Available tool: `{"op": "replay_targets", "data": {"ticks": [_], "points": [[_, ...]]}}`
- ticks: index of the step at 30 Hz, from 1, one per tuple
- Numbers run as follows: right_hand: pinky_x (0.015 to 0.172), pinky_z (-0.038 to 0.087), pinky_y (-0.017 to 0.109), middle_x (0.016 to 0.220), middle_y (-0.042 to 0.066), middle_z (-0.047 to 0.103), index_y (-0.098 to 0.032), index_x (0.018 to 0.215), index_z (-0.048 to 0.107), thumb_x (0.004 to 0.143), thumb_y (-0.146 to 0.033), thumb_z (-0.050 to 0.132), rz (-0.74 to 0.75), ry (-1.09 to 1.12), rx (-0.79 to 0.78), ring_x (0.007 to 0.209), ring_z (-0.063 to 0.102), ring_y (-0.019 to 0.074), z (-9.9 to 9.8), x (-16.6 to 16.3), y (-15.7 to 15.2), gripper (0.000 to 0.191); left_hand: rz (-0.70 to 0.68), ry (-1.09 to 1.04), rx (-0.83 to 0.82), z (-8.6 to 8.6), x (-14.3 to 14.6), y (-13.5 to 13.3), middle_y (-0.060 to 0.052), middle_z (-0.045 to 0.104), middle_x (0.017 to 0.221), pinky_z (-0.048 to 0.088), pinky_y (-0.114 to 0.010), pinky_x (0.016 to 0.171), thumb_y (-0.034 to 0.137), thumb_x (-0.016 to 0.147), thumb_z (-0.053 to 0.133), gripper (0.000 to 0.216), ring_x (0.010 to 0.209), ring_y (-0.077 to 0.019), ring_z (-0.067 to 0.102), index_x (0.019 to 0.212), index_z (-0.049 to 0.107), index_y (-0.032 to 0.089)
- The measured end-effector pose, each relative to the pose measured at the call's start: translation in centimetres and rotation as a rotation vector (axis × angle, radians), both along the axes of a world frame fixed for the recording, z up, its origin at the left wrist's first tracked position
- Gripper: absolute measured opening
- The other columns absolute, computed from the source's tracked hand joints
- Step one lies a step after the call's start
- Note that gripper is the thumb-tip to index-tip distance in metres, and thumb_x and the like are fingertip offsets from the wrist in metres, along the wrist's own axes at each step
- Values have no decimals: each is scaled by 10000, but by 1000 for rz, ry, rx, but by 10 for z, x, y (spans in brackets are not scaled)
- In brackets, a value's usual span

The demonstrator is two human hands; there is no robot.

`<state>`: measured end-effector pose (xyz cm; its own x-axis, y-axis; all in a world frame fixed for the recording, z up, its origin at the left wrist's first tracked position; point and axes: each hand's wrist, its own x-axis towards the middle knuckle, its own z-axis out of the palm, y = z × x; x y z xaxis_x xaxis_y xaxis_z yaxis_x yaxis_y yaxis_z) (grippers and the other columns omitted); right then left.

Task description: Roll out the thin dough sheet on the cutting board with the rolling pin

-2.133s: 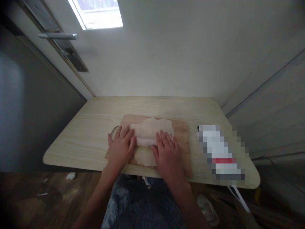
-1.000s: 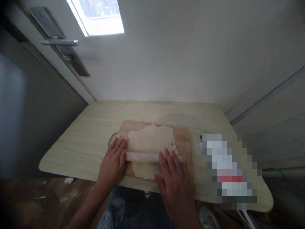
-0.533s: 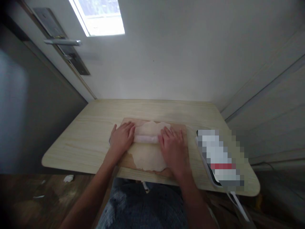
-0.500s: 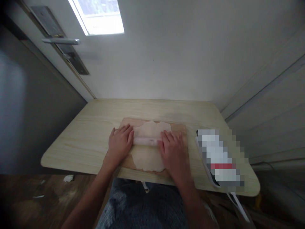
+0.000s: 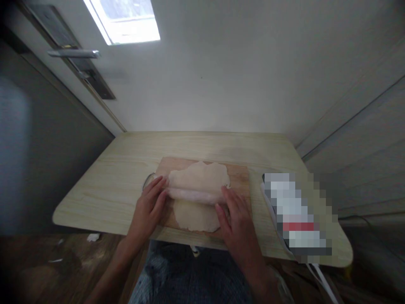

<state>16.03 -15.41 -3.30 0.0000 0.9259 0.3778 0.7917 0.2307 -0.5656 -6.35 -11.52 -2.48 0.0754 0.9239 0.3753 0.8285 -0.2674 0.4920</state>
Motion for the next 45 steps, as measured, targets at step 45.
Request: {"op": "replay_targets", "data": {"ticks": [45], "points": [[1025,135,591,1414,155,336,-143,1312,417,922,-378,229,-166,-459,-242,1309,276,271,25,-8,123,493,-79,503,-256,19,32,111,-89,386,1392,259,-529,1018,460,922,142,537,1295,-300,300,1309,406,198]]}}
